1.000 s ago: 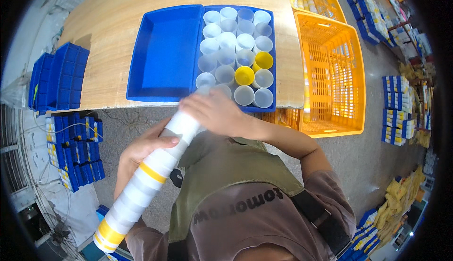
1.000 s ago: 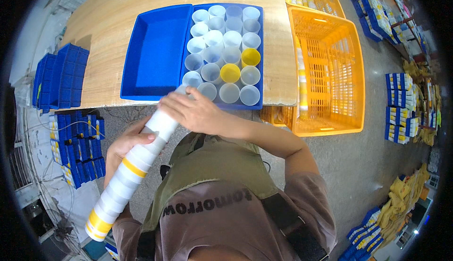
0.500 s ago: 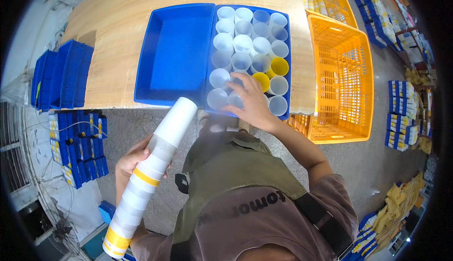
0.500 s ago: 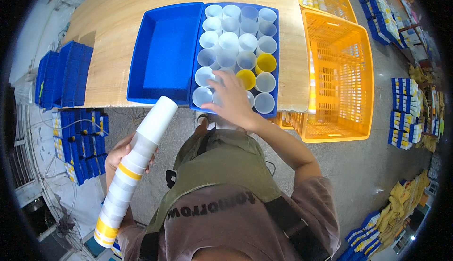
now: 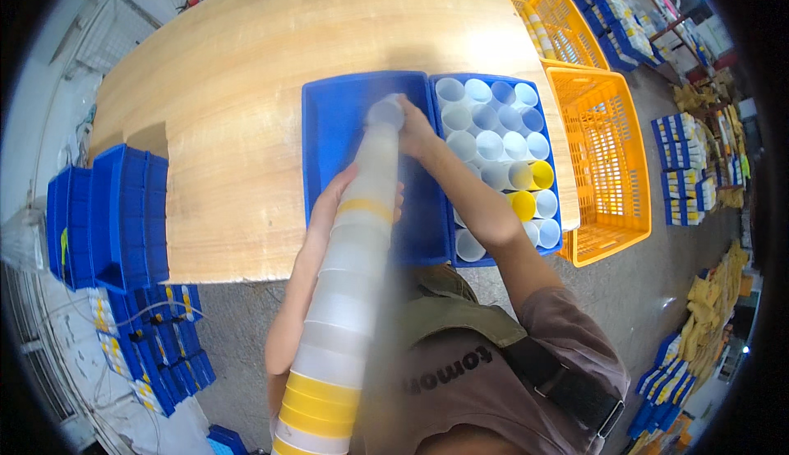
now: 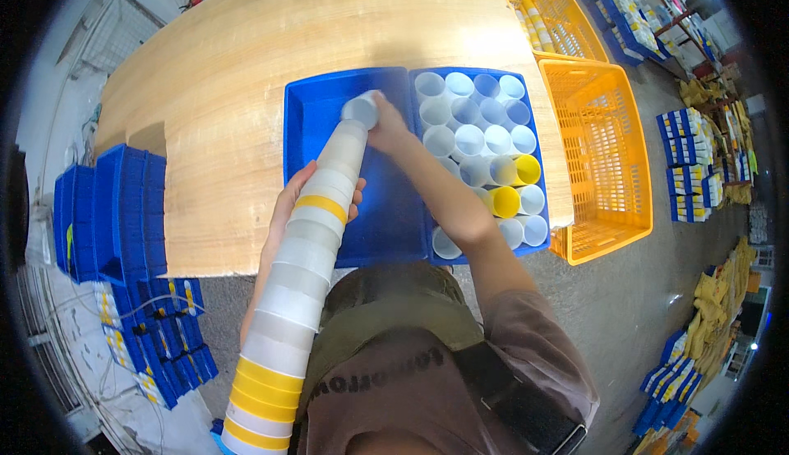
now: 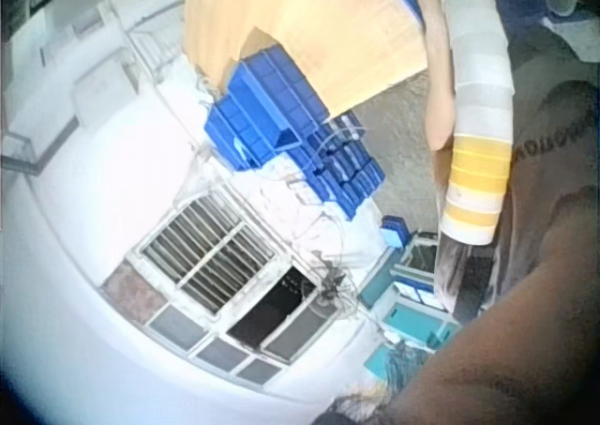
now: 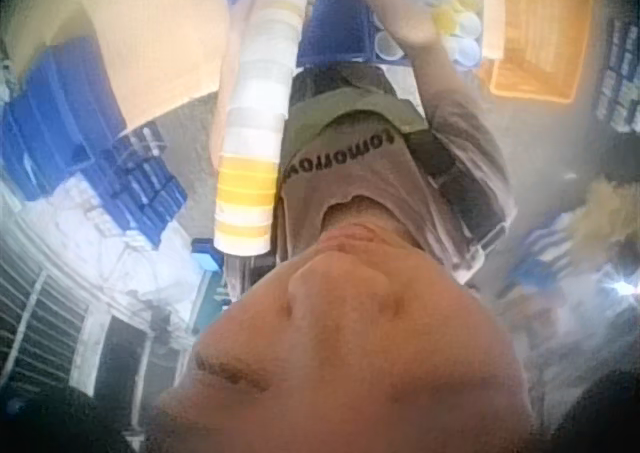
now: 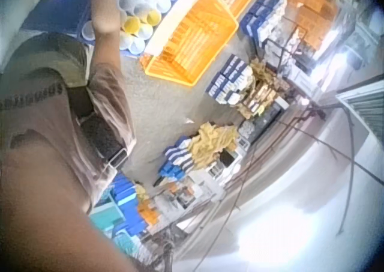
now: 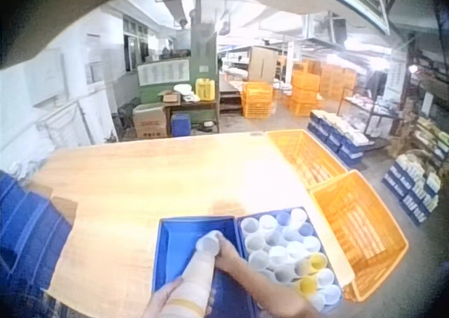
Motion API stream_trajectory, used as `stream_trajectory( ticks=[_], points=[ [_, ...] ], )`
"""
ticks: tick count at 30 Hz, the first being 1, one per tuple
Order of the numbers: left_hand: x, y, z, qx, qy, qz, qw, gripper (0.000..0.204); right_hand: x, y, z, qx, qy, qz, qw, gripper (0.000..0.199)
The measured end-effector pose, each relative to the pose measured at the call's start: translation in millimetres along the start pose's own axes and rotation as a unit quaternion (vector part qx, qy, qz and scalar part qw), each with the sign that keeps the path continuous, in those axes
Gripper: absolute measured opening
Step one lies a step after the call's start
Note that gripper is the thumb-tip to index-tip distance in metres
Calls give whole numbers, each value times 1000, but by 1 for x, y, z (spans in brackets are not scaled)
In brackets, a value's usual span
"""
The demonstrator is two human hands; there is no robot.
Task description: The person places white and yellow plastic cups into blue trays, then carries the trays to a conveyor belt and places them on the belt. The person repeats this process multiple times, filling trays and moving them to the conveyor.
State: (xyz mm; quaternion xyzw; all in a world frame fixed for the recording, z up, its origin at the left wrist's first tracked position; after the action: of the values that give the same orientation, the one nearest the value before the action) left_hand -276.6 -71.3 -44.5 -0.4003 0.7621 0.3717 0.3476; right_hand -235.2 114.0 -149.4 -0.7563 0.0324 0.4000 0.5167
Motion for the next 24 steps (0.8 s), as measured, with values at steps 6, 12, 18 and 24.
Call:
stream_trajectory(
  ticks=[6,12,18,24],
  points=[
    [32,38,26,29,59,-81,995,52,-14,28,-36,-134,1,168,977,57],
    [53,46,44,80,46,-58,994,59,-23,37,-6,-103,-6,211,972,70],
    [83,64,42,43,80,-3,996,64,-48,39,-25,-210,-89,30,973,83],
    [80,66,30,30,88,-16,996,61,-61,47,-21,-262,-11,137,955,74]
  ],
)
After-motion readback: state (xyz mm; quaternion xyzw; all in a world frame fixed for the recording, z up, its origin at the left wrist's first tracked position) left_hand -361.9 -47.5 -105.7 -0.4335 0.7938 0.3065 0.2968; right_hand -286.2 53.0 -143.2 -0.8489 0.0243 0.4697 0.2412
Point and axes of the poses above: each hand's wrist, its own z-axis towards the middle knuckle, its own x-axis out of the back of the hand, y = z × x, the point moved 6 cm from there along z, towards the middle knuckle, and after that the axes turned 8 degrees about x, right-handed, at the moved point
